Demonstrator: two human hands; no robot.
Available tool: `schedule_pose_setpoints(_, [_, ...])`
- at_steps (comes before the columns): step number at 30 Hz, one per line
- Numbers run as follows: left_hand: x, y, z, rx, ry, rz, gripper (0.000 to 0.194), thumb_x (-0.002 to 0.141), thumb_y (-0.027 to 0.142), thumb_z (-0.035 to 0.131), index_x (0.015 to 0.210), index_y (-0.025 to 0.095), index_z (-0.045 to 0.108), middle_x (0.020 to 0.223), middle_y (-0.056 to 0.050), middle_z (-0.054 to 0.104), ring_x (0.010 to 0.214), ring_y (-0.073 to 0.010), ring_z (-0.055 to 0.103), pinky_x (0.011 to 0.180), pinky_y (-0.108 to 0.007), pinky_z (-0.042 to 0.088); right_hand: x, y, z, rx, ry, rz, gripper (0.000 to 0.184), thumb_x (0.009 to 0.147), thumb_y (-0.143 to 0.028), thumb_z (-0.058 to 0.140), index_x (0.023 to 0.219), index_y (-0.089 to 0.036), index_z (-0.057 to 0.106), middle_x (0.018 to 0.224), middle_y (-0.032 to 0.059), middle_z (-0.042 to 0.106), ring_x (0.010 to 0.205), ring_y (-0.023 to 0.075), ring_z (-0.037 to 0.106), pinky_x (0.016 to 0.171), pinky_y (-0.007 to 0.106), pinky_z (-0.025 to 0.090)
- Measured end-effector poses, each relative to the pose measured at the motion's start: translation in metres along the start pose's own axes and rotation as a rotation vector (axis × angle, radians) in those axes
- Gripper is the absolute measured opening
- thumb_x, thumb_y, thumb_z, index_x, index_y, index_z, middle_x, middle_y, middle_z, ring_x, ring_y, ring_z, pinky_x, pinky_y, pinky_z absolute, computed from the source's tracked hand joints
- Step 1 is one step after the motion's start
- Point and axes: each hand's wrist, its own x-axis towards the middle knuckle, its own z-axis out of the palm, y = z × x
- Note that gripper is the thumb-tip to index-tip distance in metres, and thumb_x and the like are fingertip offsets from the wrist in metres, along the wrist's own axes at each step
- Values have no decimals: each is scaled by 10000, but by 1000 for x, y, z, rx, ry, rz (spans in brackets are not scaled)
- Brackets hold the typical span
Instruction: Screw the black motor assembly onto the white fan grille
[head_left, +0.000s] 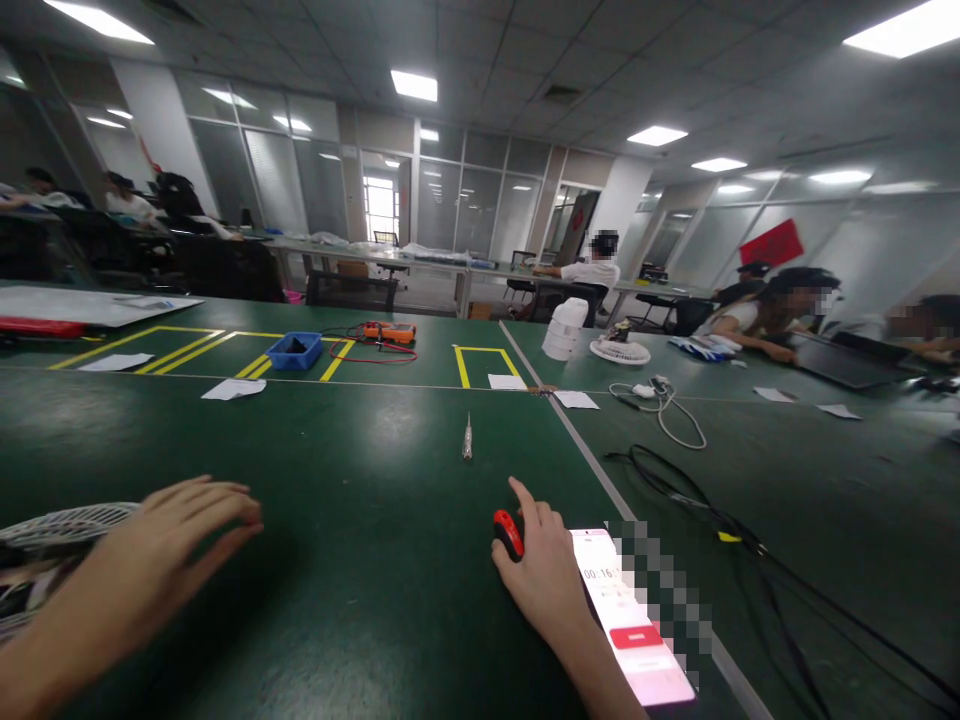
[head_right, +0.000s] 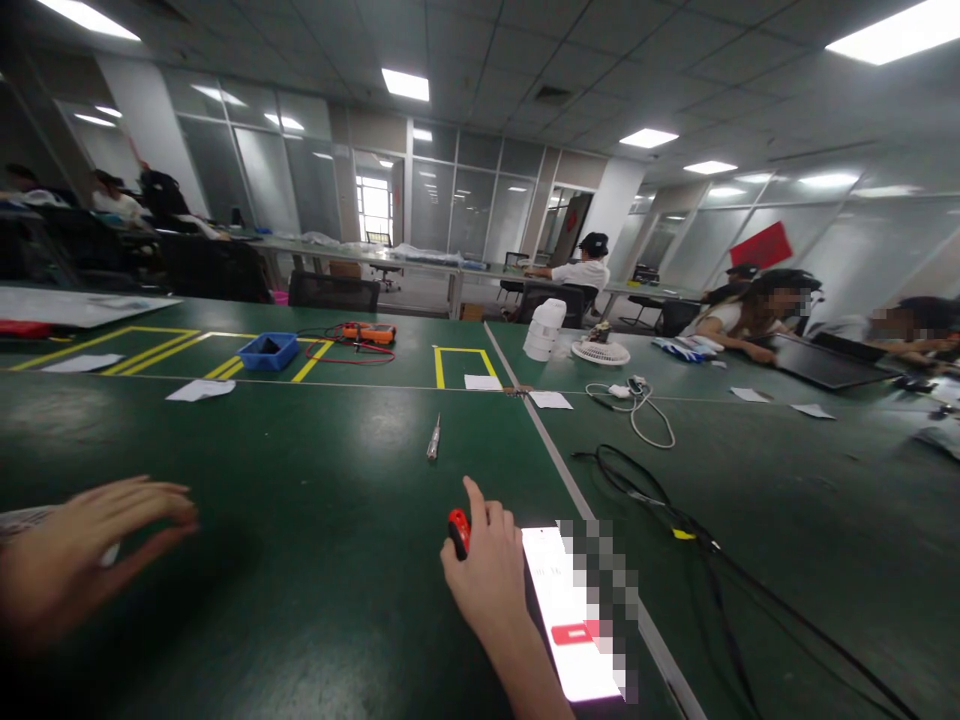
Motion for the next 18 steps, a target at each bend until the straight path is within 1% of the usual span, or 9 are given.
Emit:
schedule_pose_setpoints(1, [3, 6, 15, 64, -93, 112, 340, 936, 587, 527, 869, 316, 721, 950, 100, 727, 982, -177, 668, 1140, -529, 414, 0, -1, 0, 13, 11, -4, 728, 840, -234, 572, 1537, -201, 364, 1133, 120, 604, 1042, 309, 568, 895, 430, 440])
schedule_pose_setpoints(2, [5, 14, 32, 80, -149, 189, 311, 961, 525, 497, 896, 320, 722, 955, 73, 736, 952, -186, 679, 1106, -510, 451, 0, -2, 0, 28, 24, -8, 708, 848, -238, 562, 1529, -198, 374, 1115, 118, 606, 1030, 306, 570, 886, 428, 442])
schedule_pose_setpoints(4, [4, 35, 67, 70, -261, 285, 260, 969, 413, 493, 893, 300, 714, 924, 18, 736, 893, -195, 685, 1018, -450, 515, 1, -3, -1, 64, 54, -15, 661, 862, -240, 538, 1507, -193, 403, 1061, 106, 613, 988, 295, 579, 858, 419, 446])
schedule_pose_setpoints(7, [-3, 69, 113, -7, -272, 371, 236, 980, 265, 461, 918, 257, 690, 913, -16, 730, 878, -190, 680, 896, -385, 552, 1, -4, -3, 123, 87, -12, 615, 879, -244, 499, 1487, -191, 425, 935, 67, 620, 875, 264, 599, 798, 393, 447])
schedule_pose_setpoints(9, [-8, 85, 134, -48, -250, 409, 233, 985, 216, 455, 959, 247, 685, 936, -20, 737, 907, -186, 684, 889, -379, 555, 1, -4, -3, 149, 75, 11, 594, 888, -253, 482, 1477, -188, 433, 839, 35, 615, 794, 248, 606, 755, 373, 439])
schedule_pose_setpoints(11, [-10, 96, 147, -64, -218, 448, 245, 992, 197, 451, 1059, 256, 679, 1047, -24, 748, 1023, -195, 682, 932, -390, 553, 1, -3, -4, 156, 35, 42, 567, 891, -268, 488, 1452, -189, 458, 770, 12, 610, 734, 239, 611, 713, 353, 424])
schedule_pose_setpoints(13, [-10, 103, 154, -56, -195, 467, 276, 1000, 214, 457, 1188, 265, 652, 1186, -37, 733, 1162, -213, 649, 1001, -418, 538, 1, -3, -4, 150, -3, 67, 549, 889, -283, 508, 1429, -191, 479, 728, 0, 610, 687, 236, 614, 674, 336, 405])
schedule_pose_setpoints(15, [-10, 108, 157, -31, -221, 452, 346, 999, 283, 493, 1333, 256, 582, 1342, -60, 670, 1293, -240, 580, 1070, -462, 509, 1, -4, -3, 141, -23, 80, 546, 891, -294, 520, 1426, -193, 478, 711, -3, 617, 662, 236, 619, 651, 326, 390])
schedule_pose_setpoints(18, [-12, 112, 158, 20, -314, 414, 547, 989, 437, 519, 1493, 244, 428, 1501, -85, 543, 1427, -279, 459, 1159, -543, 426, 1, -4, -3, 120, -20, 82, 554, 897, -304, 527, 1438, -201, 466, 708, -5, 629, 656, 237, 629, 640, 318, 380])
